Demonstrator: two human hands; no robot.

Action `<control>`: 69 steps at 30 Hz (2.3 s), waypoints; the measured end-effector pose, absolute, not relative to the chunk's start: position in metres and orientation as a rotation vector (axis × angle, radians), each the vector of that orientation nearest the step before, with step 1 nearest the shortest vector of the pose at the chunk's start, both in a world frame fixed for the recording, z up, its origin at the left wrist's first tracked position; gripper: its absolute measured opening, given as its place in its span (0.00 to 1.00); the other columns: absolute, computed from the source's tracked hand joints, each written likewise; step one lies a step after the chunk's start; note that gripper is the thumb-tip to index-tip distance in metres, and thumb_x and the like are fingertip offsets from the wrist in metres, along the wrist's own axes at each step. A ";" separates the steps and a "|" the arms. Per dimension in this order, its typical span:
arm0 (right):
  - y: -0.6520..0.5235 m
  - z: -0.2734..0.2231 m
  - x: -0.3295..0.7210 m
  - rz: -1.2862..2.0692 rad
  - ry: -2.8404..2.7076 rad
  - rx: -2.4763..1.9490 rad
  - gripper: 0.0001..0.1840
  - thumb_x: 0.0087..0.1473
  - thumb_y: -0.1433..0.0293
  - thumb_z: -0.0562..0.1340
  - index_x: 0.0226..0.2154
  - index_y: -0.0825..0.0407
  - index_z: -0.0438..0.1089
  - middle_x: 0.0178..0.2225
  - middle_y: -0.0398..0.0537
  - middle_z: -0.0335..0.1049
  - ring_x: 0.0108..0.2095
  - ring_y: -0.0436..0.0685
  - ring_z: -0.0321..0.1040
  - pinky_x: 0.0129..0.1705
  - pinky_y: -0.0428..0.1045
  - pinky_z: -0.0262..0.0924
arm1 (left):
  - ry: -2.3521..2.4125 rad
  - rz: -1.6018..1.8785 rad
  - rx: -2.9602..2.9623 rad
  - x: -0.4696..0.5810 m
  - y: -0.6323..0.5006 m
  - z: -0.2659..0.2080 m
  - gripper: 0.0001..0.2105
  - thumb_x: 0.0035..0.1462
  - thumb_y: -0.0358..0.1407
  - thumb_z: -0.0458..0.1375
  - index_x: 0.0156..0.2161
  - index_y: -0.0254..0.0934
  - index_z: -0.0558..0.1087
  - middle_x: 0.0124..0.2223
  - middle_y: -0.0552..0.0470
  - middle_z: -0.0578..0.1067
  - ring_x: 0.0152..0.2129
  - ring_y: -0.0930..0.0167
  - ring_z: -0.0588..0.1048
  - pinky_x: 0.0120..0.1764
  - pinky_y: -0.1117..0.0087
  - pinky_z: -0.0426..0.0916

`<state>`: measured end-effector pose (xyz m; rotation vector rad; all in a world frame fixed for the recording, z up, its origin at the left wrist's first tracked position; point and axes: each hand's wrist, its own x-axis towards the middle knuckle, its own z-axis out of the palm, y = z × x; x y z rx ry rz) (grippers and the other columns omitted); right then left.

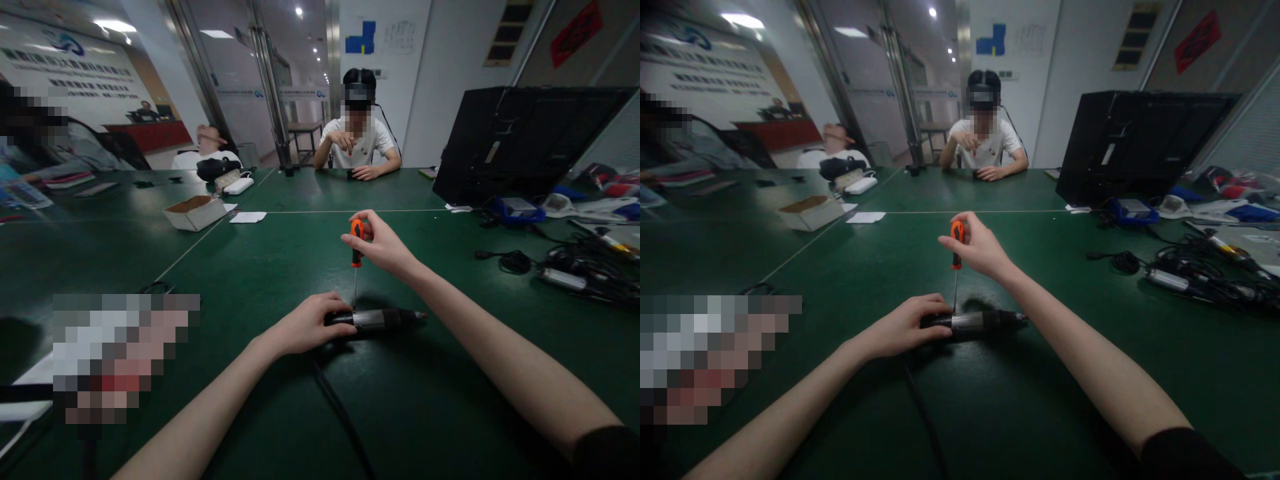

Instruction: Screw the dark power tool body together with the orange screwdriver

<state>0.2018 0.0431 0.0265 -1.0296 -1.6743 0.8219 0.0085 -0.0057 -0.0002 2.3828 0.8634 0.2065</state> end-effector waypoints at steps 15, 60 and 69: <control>0.041 0.028 0.202 0.839 -1.754 -1.057 0.16 0.55 0.66 0.55 0.47 0.49 0.62 0.38 0.44 0.61 0.26 0.47 0.63 0.23 0.45 0.64 | 0.860 0.208 2.372 0.008 -0.006 0.000 0.16 0.59 0.44 0.57 0.45 0.35 0.74 0.42 0.48 0.72 0.36 0.66 0.72 0.39 0.69 0.65; 0.039 0.032 0.201 0.818 -1.736 -1.045 0.14 0.54 0.66 0.55 0.44 0.50 0.61 0.39 0.45 0.65 0.28 0.48 0.67 0.22 0.45 0.66 | 0.875 0.211 2.371 0.008 -0.006 -0.003 0.16 0.57 0.45 0.58 0.45 0.36 0.74 0.41 0.49 0.73 0.36 0.66 0.72 0.39 0.69 0.65; 0.044 0.025 0.204 0.805 -1.635 -1.089 0.19 0.49 0.63 0.61 0.39 0.50 0.51 0.33 0.42 0.67 0.27 0.51 0.70 0.27 0.48 0.67 | 0.888 0.191 2.356 0.009 -0.007 0.002 0.17 0.58 0.46 0.57 0.46 0.36 0.74 0.42 0.48 0.73 0.36 0.65 0.72 0.40 0.68 0.66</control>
